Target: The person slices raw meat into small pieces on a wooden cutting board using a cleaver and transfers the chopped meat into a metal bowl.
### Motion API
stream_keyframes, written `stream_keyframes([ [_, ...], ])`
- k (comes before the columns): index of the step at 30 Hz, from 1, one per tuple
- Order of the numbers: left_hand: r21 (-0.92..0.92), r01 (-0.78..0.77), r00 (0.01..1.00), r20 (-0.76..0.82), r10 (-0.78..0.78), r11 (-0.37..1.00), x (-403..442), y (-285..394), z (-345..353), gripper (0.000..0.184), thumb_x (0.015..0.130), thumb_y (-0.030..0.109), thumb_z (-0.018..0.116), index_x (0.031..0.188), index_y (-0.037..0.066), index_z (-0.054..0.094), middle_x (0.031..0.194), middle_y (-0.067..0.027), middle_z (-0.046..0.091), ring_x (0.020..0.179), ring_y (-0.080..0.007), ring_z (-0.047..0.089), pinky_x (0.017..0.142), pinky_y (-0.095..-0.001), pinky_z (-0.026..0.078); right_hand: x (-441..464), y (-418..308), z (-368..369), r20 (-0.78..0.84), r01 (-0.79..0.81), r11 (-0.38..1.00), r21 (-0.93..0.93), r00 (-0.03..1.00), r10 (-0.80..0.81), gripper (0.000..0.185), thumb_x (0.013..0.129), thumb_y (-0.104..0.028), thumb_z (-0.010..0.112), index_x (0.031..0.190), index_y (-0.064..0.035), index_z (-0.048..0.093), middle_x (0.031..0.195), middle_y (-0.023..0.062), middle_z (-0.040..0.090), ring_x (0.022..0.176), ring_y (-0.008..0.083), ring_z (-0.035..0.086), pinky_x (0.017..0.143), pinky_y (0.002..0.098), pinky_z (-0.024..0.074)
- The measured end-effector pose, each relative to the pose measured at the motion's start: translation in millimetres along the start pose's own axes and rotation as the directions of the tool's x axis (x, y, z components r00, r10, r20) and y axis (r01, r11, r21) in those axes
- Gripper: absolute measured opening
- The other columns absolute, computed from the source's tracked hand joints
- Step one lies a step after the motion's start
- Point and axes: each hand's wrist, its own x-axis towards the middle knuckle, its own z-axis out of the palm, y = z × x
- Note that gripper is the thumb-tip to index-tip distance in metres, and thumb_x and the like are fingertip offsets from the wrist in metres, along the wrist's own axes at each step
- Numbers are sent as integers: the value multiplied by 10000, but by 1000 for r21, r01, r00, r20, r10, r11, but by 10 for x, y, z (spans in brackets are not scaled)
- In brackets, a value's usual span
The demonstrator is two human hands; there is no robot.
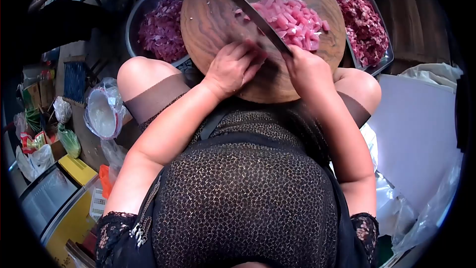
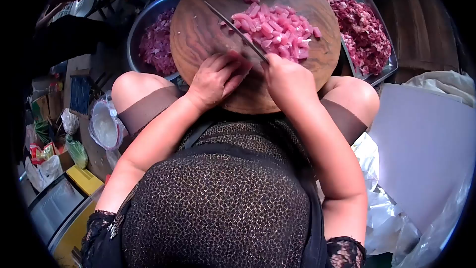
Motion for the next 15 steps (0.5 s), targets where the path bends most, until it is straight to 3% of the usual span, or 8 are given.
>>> stream_keyframes([
  [3, 26, 108, 987, 115, -110, 994, -63, 24, 31, 247, 805, 164, 715, 1033, 69, 700, 1056, -97, 631, 997, -288, 608, 888, -388, 513, -376, -73, -207, 94, 7, 1000, -21, 996, -5, 133, 946, -181, 538, 936, -56, 585, 796, 170, 676, 745, 366, 674, 636, 482, 537],
  [5, 24, 81, 995, 60, -83, 996, -66, 0, 79, 253, 806, 160, 714, 1040, 66, 696, 1052, -96, 629, 1002, -298, 604, 896, -394, 510, -467, -57, -259, 113, 24, 998, -57, 993, -18, 113, 933, -155, 539, 929, -49, 577, 789, 172, 674, 741, 367, 674, 635, 481, 538],
  [8, -45, 55, 998, 21, -54, 997, -54, -25, 110, 274, 797, 175, 722, 1044, 58, 696, 1066, -105, 634, 1017, -316, 597, 914, -408, 500, -486, -61, -291, 269, 9, 995, -95, 963, 17, 81, 859, -71, 523, 904, -23, 571, 784, 185, 676, 733, 368, 682, 639, 480, 546],
  [11, -21, 14, 1000, -26, -15, 1000, -63, -33, 75, 279, 796, 176, 722, 1045, 53, 699, 1081, -112, 641, 1019, -323, 596, 928, -421, 492, -254, -201, -238, 352, -7, 992, -122, 935, 50, 89, 869, -76, 512, 897, -24, 578, 796, 197, 679, 739, 364, 689, 632, 475, 551],
  [12, -37, 23, 1000, -9, -23, 999, -84, -45, 73, 282, 794, 174, 724, 1046, 51, 703, 1087, -114, 644, 1022, -317, 598, 932, -423, 488, -177, -155, -33, 277, 57, 996, -73, 960, -35, 101, 890, -96, 510, 896, -34, 589, 792, 204, 680, 740, 363, 693, 624, 474, 552],
  [15, -55, 20, 1000, 14, -19, 998, -54, -39, 33, 256, 800, 158, 715, 1030, 45, 712, 1093, -115, 651, 1015, -307, 602, 932, -422, 487, 124, -200, 126, 168, 56, 995, -79, 985, -42, 118, 918, -140, 517, 909, -55, 598, 790, 183, 683, 735, 364, 689, 617, 473, 550],
])
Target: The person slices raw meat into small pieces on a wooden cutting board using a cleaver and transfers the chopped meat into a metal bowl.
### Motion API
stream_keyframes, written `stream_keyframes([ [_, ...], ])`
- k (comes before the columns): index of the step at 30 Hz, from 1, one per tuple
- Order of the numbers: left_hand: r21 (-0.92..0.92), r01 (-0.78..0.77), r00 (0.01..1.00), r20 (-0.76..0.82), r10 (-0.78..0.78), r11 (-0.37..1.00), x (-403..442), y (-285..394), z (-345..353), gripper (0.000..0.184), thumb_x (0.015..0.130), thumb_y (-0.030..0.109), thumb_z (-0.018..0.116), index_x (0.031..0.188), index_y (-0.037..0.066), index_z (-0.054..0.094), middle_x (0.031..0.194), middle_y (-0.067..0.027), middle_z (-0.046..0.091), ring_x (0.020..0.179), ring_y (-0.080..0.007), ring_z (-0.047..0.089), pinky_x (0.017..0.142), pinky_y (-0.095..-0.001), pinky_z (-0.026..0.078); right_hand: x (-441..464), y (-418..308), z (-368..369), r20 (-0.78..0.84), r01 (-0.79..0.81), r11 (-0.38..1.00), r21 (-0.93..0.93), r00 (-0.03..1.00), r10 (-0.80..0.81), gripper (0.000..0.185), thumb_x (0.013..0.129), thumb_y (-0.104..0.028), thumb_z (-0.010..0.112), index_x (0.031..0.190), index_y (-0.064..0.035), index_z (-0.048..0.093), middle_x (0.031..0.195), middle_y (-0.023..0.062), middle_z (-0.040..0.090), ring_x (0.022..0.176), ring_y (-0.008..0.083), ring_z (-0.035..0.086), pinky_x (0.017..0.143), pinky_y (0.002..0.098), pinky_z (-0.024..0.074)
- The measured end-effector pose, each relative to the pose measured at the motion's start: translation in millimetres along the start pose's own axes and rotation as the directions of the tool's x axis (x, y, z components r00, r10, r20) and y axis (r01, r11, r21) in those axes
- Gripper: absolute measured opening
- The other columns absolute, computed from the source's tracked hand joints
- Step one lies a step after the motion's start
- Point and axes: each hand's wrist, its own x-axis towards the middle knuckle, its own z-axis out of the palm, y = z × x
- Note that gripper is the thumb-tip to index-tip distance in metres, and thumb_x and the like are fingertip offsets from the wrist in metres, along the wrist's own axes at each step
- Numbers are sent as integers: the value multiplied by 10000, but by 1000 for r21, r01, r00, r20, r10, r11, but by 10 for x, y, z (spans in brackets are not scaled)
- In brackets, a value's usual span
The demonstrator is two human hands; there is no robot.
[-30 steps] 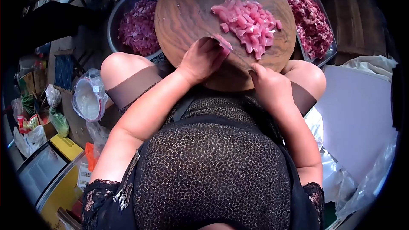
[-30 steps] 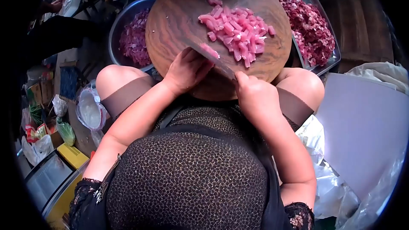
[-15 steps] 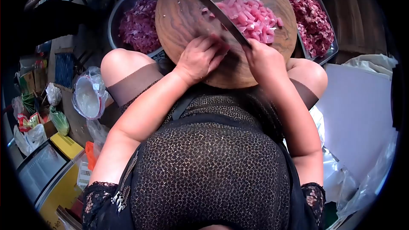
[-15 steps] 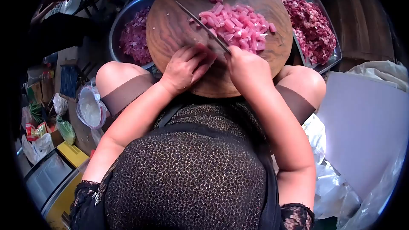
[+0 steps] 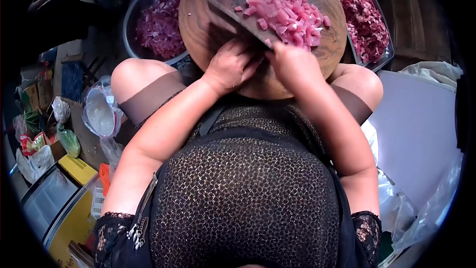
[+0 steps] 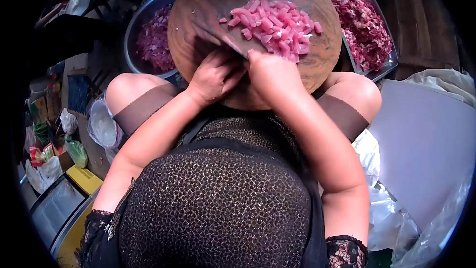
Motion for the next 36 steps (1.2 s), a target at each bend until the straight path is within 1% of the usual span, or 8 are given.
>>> stream_keyframes([
  [2, -44, -5, 1000, -7, 5, 999, -32, -5, -11, 233, 801, 135, 706, 1016, 44, 714, 1074, -111, 645, 981, -309, 605, 902, -406, 501, 38, 147, 175, -245, 55, 996, 72, 969, -36, 136, 942, -187, 525, 925, -78, 604, 787, 162, 687, 720, 357, 684, 609, 473, 545],
  [4, -49, -13, 999, -40, 11, 999, 9, 7, -59, 184, 803, 106, 704, 977, 46, 709, 1017, -101, 641, 941, -300, 610, 859, -387, 519, -86, 99, -78, -228, 1, 998, 56, 973, 12, 138, 949, -196, 528, 927, -78, 596, 780, 151, 682, 706, 351, 678, 602, 473, 541],
  [6, 18, 18, 999, -31, -17, 1000, -124, 64, -28, 162, 797, 100, 716, 949, 49, 703, 970, -88, 636, 918, -286, 617, 826, -377, 528, -377, 82, -223, -67, -11, 998, 60, 998, 15, 136, 954, -188, 524, 925, -71, 587, 766, 159, 673, 699, 348, 677, 600, 473, 540],
  [16, 27, -53, 996, -67, 55, 998, -95, -18, 22, 179, 792, 96, 739, 962, 45, 716, 1023, -103, 659, 938, -298, 625, 871, -396, 522, -488, -72, -262, 193, -36, 999, -34, 980, 42, 122, 900, -120, 510, 885, -14, 571, 758, 172, 677, 721, 362, 691, 629, 470, 555],
  [23, -42, 0, 999, -55, -2, 999, -125, 52, -136, 191, 801, 97, 708, 984, 42, 700, 1046, -99, 651, 975, -300, 619, 883, -401, 509, -23, 7, 93, -274, 34, 995, 95, 962, -7, 135, 946, -185, 534, 952, -77, 614, 819, 158, 693, 738, 351, 687, 638, 471, 552],
  [26, 21, 7, 1000, -21, -7, 1000, -230, 145, -180, 211, 809, 114, 697, 1014, 63, 700, 1063, -73, 649, 987, -287, 616, 906, -397, 506, -351, -17, -221, -58, -19, 991, 130, 998, 27, 168, 951, -225, 570, 987, -66, 613, 844, 170, 690, 752, 373, 674, 629, 472, 544],
  [29, 260, -173, 985, 53, 165, 950, -190, 70, -113, 219, 804, 124, 696, 1023, 118, 695, 993, -30, 621, 941, -236, 614, 801, -338, 544, -647, 13, -243, -31, 16, 998, 65, 999, -14, 158, 939, -215, 578, 962, -61, 600, 797, 171, 678, 739, 370, 676, 621, 477, 538],
  [36, 15, -32, 998, -50, 32, 999, -207, 75, -77, 212, 785, 117, 731, 993, 79, 730, 1087, -68, 660, 1021, -278, 614, 922, -403, 513, -488, -74, -70, 153, 11, 1000, -5, 988, -10, 139, 936, -167, 520, 908, -41, 572, 742, 159, 671, 718, 349, 686, 598, 461, 542],
])
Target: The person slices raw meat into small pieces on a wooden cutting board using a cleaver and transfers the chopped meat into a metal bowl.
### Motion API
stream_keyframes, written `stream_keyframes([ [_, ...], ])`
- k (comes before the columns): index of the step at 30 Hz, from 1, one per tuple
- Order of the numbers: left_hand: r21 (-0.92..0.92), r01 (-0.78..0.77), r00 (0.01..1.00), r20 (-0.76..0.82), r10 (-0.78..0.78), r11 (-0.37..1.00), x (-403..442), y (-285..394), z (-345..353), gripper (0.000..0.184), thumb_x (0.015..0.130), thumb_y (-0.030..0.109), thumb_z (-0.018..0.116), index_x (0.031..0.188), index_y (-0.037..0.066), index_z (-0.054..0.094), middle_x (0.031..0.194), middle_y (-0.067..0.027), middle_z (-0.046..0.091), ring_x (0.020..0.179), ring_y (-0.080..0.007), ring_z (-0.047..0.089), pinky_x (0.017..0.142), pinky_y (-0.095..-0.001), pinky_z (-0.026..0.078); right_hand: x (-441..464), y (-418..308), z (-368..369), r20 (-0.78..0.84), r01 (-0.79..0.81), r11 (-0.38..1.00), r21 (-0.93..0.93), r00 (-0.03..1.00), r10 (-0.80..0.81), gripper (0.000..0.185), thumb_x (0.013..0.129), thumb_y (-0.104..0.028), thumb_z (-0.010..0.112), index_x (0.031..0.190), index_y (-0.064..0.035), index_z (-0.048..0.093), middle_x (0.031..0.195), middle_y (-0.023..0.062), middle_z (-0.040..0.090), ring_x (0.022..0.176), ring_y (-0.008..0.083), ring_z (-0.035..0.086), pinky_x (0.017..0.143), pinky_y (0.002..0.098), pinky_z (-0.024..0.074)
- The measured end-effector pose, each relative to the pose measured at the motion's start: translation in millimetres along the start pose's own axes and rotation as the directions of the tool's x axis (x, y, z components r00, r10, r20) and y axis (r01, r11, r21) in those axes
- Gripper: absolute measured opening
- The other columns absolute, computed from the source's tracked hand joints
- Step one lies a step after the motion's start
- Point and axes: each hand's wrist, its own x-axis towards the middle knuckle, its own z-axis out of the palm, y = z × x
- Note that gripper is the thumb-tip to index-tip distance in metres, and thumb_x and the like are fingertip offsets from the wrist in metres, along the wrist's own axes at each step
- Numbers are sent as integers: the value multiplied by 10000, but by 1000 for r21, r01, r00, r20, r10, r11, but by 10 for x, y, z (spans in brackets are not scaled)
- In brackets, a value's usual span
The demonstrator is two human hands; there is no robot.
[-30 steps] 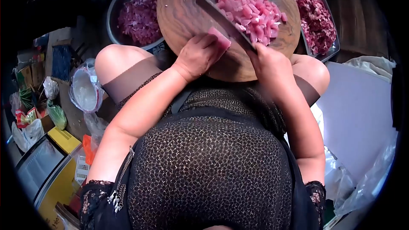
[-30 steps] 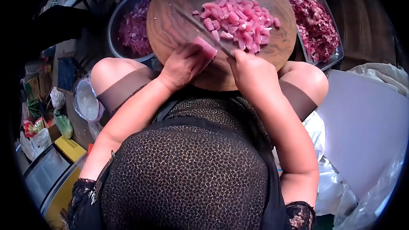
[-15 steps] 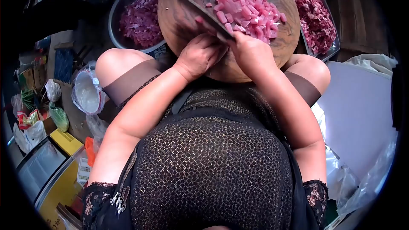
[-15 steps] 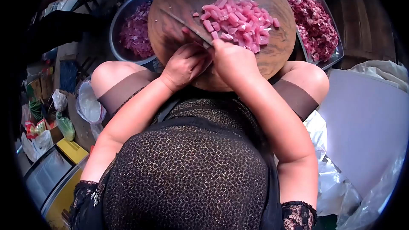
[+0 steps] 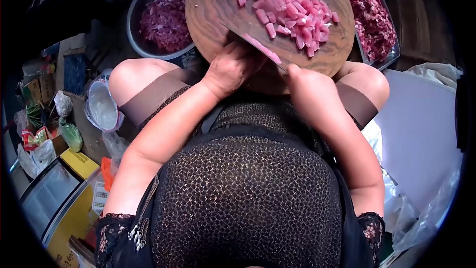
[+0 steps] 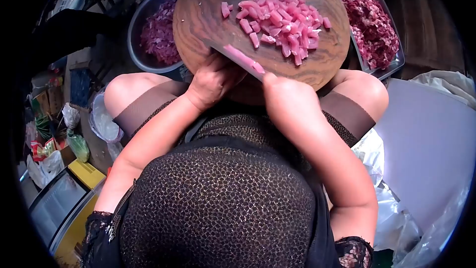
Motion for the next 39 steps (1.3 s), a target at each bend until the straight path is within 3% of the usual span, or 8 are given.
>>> stream_keyframes([
  [6, -34, 22, 998, 61, -20, 999, -55, -42, -44, 197, 794, 123, 733, 978, 56, 717, 1061, -80, 656, 995, -291, 627, 893, -396, 517, 524, 42, 239, -413, 107, 994, 28, 906, -86, 153, 936, -206, 549, 959, -65, 605, 765, 158, 688, 692, 338, 689, 594, 455, 552],
  [17, 45, -29, 994, 103, 25, 999, -138, 24, -61, 290, 841, 123, 694, 1130, 94, 711, 1138, -83, 675, 1069, -294, 611, 964, -409, 489, -207, -66, -146, 56, 4, 1000, 0, 998, -4, 101, 883, -98, 510, 894, -20, 572, 765, 188, 672, 739, 375, 685, 637, 480, 549],
  [21, -4, -5, 995, 100, 5, 1000, -101, 23, -92, 275, 824, 103, 700, 1098, 77, 711, 1116, -80, 673, 1058, -290, 620, 966, -407, 493, 227, -122, 81, -28, 44, 999, 10, 999, -43, 102, 892, -118, 516, 899, -38, 579, 780, 185, 678, 737, 371, 687, 631, 484, 546],
  [24, -20, 19, 994, 106, -17, 1000, -153, 50, -147, 253, 807, 77, 700, 1059, 56, 704, 1099, -91, 664, 1025, -296, 630, 947, -398, 507, 409, -139, 155, -341, 96, 990, 102, 939, -55, 160, 942, -209, 531, 918, -65, 600, 806, 177, 688, 734, 375, 680, 632, 492, 540],
  [28, -14, 23, 999, 38, -23, 1000, -255, 148, -209, 237, 799, 61, 695, 1036, 62, 696, 1122, -114, 643, 1043, -298, 621, 915, -387, 526, 34, -59, -82, -223, 59, 996, 62, 974, -44, 161, 945, -210, 533, 933, -62, 593, 775, 174, 675, 718, 371, 676, 622, 491, 538],
  [30, 45, 62, 976, 207, -70, 997, -275, 111, -211, 241, 807, 75, 698, 1048, 77, 699, 1130, -104, 645, 1086, -296, 611, 943, -396, 513, -169, -25, -108, -175, 83, 996, 40, 982, -75, 154, 942, -205, 534, 938, -62, 591, 771, 173, 673, 718, 369, 677, 620, 491, 538],
  [36, -8, -11, 997, 72, 12, 1000, -123, 140, -212, 278, 810, 97, 697, 1087, 97, 715, 1132, -84, 662, 1087, -291, 612, 985, -389, 491, -153, -105, -134, 118, 14, 1000, -9, 993, -13, 156, 918, -180, 570, 942, -31, 609, 781, 207, 671, 759, 396, 671, 667, 492, 536],
  [39, 0, 2, 992, 127, -2, 1000, -200, 116, -188, 303, 816, 71, 674, 1115, 99, 709, 1160, -87, 658, 1093, -289, 613, 988, -384, 496, 180, -205, 70, 0, 76, 996, 38, 997, -76, 143, 913, -161, 556, 936, -25, 595, 778, 212, 669, 749, 400, 671, 656, 499, 531],
])
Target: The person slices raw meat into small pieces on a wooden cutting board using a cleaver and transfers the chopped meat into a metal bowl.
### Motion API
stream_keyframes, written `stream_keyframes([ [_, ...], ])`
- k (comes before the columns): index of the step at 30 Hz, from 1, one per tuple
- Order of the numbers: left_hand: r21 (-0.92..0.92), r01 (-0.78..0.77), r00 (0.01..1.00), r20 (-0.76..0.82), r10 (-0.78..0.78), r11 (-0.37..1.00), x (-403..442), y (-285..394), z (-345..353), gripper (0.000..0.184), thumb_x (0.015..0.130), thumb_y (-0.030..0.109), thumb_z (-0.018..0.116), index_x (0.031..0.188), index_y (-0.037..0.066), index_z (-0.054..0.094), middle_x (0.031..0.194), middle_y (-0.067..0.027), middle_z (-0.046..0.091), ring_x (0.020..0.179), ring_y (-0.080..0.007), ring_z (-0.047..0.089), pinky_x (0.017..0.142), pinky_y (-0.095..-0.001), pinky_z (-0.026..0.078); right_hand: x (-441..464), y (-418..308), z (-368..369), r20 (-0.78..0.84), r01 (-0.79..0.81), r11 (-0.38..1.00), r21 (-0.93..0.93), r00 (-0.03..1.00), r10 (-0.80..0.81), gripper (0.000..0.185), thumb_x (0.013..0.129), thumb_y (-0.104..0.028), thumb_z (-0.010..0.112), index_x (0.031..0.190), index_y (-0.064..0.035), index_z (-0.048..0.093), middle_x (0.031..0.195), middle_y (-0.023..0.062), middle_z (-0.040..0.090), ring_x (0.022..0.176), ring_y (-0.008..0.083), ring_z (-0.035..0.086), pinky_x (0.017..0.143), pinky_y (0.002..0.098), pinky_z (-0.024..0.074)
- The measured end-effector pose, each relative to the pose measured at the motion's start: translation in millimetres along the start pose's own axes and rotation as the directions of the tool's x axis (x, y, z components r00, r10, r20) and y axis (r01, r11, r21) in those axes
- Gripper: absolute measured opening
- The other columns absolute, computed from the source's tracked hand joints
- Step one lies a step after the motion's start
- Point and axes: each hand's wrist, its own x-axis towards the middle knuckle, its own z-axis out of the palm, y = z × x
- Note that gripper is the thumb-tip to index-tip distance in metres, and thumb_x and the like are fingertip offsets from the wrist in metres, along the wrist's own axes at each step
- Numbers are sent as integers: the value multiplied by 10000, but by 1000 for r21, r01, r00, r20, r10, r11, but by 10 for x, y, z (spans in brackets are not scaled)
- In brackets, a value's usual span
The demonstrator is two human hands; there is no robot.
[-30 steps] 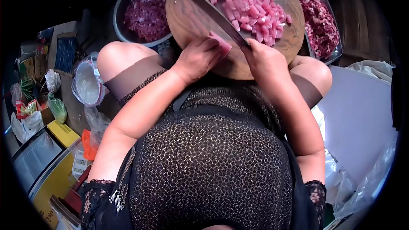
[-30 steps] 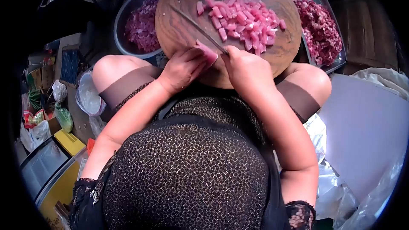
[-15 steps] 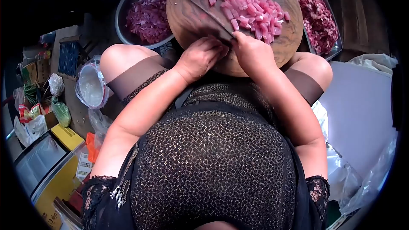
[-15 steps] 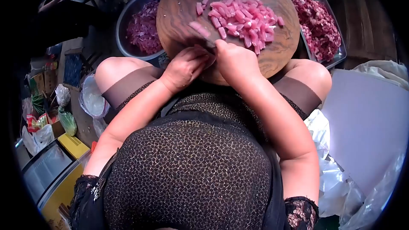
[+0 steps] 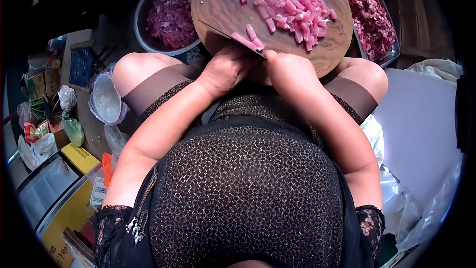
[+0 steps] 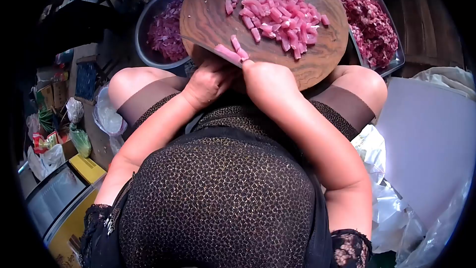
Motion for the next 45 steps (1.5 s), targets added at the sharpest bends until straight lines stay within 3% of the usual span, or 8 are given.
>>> stream_keyframes([
  [5, -51, 65, 996, 57, -62, 997, 66, 141, -307, 324, 788, 59, 679, 1110, 72, 699, 1101, -114, 647, 1046, -307, 625, 955, -400, 506, 147, 118, -11, -250, -10, 997, 80, 968, 29, 189, 953, -235, 565, 1003, -63, 623, 827, 200, 680, 775, 395, 666, 674, 503, 528],
  [14, 35, 23, 1000, 3, -23, 999, -97, 83, -56, 305, 797, 88, 682, 1101, 82, 710, 1125, -118, 651, 1064, -312, 621, 962, -410, 501, -494, 64, -150, 82, -48, 999, -10, 995, 48, 157, 927, -195, 574, 920, -43, 611, 764, 197, 668, 754, 380, 674, 660, 495, 528],
  [23, -102, 86, 996, 35, -83, 991, -179, 38, -157, 252, 836, 95, 640, 1079, 59, 697, 1091, -130, 656, 1023, -315, 629, 904, -398, 515, 176, -39, 111, -236, 50, 994, 96, 971, -26, 232, 955, -269, 573, 1056, -71, 638, 833, 207, 681, 778, 398, 668, 681, 501, 527],
  [25, -35, 361, 915, -178, -361, 932, -270, 5, -242, 228, 842, 71, 673, 1065, 29, 692, 1066, -131, 658, 1007, -330, 630, 907, -389, 515, -14, -79, -98, -232, -2, 983, 185, 972, 45, 204, 954, -253, 560, 972, -55, 607, 786, 196, 683, 762, 394, 677, 673, 505, 533],
  [33, 28, 68, 997, -30, -67, 997, -229, 58, -132, 243, 784, 72, 678, 1019, 108, 730, 1013, -83, 679, 971, -284, 643, 861, -378, 531, -462, 12, -99, 74, -2, 998, 69, 997, -3, 197, 945, -216, 532, 950, -32, 601, 796, 208, 681, 774, 399, 679, 679, 506, 539],
  [43, 118, 109, 991, -90, -99, 987, -203, -55, 34, 192, 790, 96, 642, 960, 117, 728, 984, -85, 650, 914, -297, 622, 791, -390, 527, 256, -285, -84, -173, -56, 987, 151, 981, 83, 274, 962, -310, 564, 1109, -91, 638, 875, 217, 686, 843, 404, 671, 731, 506, 523],
  [44, -125, 340, 940, 8, -341, 932, -204, -111, 99, 207, 797, 91, 643, 988, 107, 720, 995, -89, 651, 918, -304, 622, 796, -396, 527, 222, -239, -58, -200, -59, 983, 176, 975, 94, 287, 965, -310, 565, 1133, -87, 632, 889, 225, 682, 851, 412, 665, 735, 504, 519],
  [45, -87, 299, 953, -32, -302, 950, -174, -79, 44, 231, 812, 84, 643, 1035, 90, 701, 992, -99, 655, 922, -315, 621, 795, -403, 525, 153, -159, -19, -218, -65, 977, 203, 970, 110, 302, 967, -310, 566, 1158, -83, 627, 903, 233, 679, 859, 419, 659, 738, 503, 515],
])
